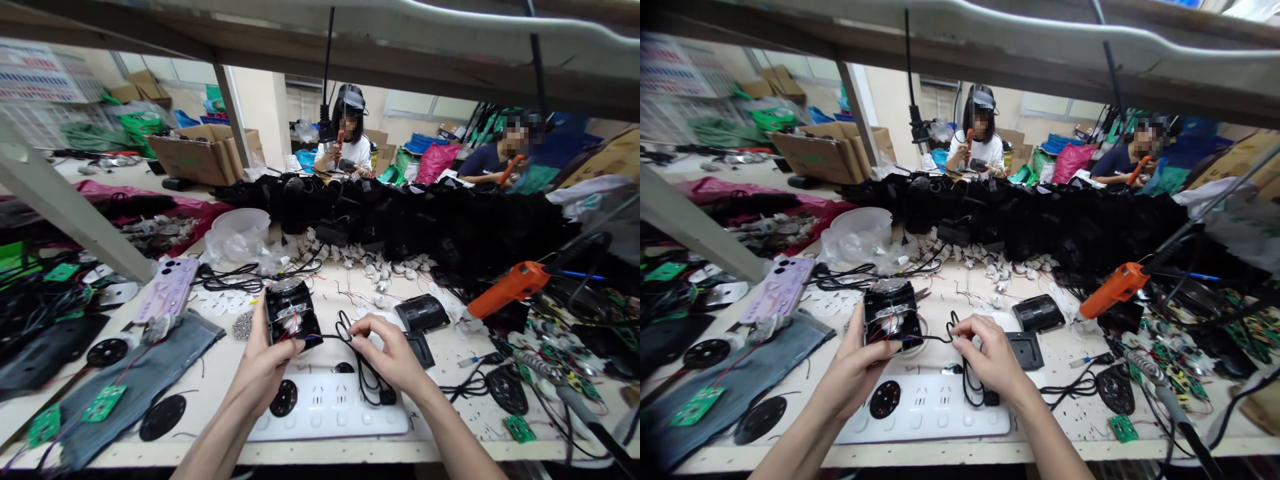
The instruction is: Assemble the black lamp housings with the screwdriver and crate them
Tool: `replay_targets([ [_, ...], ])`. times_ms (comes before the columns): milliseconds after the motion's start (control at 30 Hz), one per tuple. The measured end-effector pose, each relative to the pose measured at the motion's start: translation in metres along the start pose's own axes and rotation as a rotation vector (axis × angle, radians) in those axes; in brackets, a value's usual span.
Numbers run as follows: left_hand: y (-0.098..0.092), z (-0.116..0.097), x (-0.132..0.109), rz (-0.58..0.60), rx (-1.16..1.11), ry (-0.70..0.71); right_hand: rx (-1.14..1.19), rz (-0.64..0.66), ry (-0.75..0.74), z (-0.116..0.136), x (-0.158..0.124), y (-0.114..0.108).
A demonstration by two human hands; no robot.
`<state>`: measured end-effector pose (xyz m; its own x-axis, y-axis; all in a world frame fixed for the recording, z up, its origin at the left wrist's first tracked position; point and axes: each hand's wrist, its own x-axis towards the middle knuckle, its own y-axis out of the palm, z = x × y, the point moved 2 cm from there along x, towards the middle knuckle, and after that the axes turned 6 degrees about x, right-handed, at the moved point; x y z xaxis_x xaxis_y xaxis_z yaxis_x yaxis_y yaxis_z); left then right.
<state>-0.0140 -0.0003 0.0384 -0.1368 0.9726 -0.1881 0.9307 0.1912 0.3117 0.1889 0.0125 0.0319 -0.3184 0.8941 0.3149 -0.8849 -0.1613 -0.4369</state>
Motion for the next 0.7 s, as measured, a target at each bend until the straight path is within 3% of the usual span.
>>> replay_targets([
  [233,0.008,0.012,-0.002,0.01,0.102,0.123,-0.29,-0.123,-0.223,0.025,0.001,0.018],
  [467,0.011,0.02,-0.004,0.025,0.154,0.218,-0.3,-0.038,-0.1,0.026,0.008,0.025],
  [567,0.011,0.017,-0.004,0.002,0.217,0.311,-0.217,-0.075,-0.033,0.025,0.007,0.023],
  [700,0.013,0.012,-0.004,-0.015,0.272,0.384,-0.182,-0.116,-0.054,0.027,0.004,0.025],
])
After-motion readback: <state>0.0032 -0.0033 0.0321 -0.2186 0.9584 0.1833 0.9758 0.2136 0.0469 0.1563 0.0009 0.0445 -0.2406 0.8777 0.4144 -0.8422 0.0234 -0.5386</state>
